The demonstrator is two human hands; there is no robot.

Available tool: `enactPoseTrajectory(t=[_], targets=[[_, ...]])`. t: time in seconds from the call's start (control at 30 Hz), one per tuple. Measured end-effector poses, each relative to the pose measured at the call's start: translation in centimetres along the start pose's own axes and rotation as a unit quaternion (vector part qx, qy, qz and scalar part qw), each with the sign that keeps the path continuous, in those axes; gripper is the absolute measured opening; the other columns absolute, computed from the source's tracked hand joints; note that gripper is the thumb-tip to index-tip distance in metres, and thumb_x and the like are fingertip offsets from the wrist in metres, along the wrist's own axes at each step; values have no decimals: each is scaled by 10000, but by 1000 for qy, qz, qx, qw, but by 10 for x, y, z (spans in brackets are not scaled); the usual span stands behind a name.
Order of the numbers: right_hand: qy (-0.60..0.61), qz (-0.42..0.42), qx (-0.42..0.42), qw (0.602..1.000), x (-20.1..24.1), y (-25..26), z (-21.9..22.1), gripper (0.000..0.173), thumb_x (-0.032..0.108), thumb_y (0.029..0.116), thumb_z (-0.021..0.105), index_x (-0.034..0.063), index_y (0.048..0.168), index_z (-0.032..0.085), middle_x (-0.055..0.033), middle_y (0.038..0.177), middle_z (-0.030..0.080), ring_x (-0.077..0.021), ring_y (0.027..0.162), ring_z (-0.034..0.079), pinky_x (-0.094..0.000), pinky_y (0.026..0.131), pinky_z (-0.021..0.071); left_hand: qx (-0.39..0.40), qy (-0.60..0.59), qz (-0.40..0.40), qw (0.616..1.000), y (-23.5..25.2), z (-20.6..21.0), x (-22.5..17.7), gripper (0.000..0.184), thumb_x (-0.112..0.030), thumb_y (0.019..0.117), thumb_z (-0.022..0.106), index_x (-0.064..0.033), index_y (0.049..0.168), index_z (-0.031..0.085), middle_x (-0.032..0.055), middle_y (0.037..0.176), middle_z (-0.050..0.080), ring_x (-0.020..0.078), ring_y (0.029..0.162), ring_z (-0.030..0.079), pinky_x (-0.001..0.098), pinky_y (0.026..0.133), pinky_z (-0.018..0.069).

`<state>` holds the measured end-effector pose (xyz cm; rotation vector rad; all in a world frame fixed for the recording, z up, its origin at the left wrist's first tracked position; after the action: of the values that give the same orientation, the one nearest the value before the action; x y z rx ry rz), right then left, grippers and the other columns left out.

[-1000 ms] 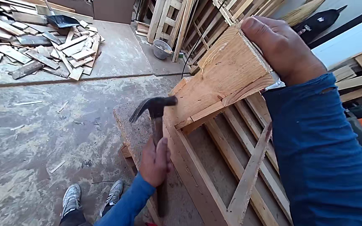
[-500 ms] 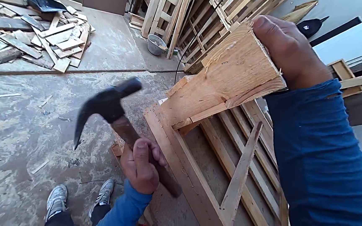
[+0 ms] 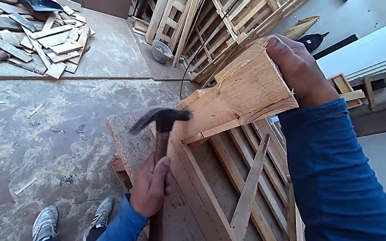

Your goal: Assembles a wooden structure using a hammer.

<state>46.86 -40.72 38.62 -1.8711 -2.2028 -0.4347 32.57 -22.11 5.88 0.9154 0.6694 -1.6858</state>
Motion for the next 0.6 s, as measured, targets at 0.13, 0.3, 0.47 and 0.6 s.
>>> enactPoseTrajectory(t=[0.13,0.3,0.47,0.6], targets=[[7,4,2,1000,-2,0,2,457,493,1100,320,225,1248,659,109,1042,708,21,941,681,-231,836,601,-100,-79,162,979,-5,12,-33,364,-404,1106,394,-105,1000,573,-3,615,563,193,487,616,417,486,610],[2,-9,3,1000,-4,4,0,483,493,1095,324,188,1281,650,76,1074,707,-5,960,680,-251,852,596,28,28,12,999,8,-3,5,417,-410,1097,383,-71,977,593,-16,634,601,138,518,630,340,492,593],[-5,-7,7,1000,-7,2,1,479,482,1101,306,193,1275,646,89,1096,700,8,988,673,-237,878,590,-92,-73,177,977,-2,13,-38,349,-420,1100,406,-132,1008,580,-19,624,561,170,488,605,395,474,598],[-6,-11,6,1000,-7,2,-1,498,489,1097,322,176,1317,641,58,1134,700,-21,1009,674,-270,900,588,32,77,27,996,13,6,10,434,-438,1091,377,-76,998,597,-34,626,596,114,507,614,328,470,570]])
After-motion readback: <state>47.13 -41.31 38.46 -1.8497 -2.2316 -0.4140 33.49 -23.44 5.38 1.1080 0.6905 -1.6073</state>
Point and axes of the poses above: each hand's wrist, its own y-axis towards the middle knuckle, its own z-axis out of the palm, x = y × z, the point moved 3 cm from there along y, towards the middle knuckle
